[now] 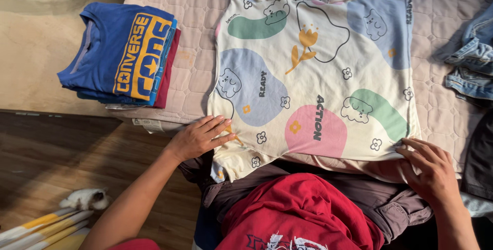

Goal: The person folds a blue t-shirt and a patterned shirt on a bed by hand, placing them onto a stack of folded clothes.

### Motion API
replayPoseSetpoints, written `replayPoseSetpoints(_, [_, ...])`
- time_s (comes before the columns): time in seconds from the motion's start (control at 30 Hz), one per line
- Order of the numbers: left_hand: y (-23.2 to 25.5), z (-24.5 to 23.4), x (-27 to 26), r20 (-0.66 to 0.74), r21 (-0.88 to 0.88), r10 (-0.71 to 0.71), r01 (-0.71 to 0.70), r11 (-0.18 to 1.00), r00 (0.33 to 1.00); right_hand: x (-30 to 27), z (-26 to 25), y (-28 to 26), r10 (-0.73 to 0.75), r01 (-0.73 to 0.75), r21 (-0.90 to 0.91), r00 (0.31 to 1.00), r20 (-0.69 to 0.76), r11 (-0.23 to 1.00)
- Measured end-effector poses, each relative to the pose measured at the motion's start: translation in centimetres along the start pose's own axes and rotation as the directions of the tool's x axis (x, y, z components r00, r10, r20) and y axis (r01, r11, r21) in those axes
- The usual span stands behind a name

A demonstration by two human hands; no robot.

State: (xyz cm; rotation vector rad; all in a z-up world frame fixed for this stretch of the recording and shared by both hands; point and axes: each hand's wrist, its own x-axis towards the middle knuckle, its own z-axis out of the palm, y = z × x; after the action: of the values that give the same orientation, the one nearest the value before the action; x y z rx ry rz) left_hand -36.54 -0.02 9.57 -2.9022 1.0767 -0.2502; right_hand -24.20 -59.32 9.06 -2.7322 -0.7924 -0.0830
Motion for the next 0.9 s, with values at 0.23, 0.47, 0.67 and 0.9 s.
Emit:
replayPoseSetpoints(0.23, [-1.5,3.9,0.5,-0.049,-0.563,-0.418,0.32,0.762,0.907,0.9,1.4,5.5,0.327,-0.375,0.506,0.927,0.185,0.777])
replayPoseSetpoints(0.47, [-7.0,8.8,4.6,0.427,-0.834,-0.796,0.527,-0.163,0.429,10.6,4.0,6.4,0.518,-0.593,0.708,0.773,0.367,0.383])
replayPoseSetpoints(0.67, [-3.7,6.0,5.7,0.187,-0.764,-0.898,0.634,0.122,0.398,9.5,6.2,4.8,0.605,-0.478,0.698,0.792,0.081,0.533])
replayPoseSetpoints(0.9, [-0.7,4.6,5.2,0.08,-0.518,-0.955,0.83,0.206,0.286,6.7,4.3,2.1,0.612,-0.597,0.137,0.77,-0.182,0.791])
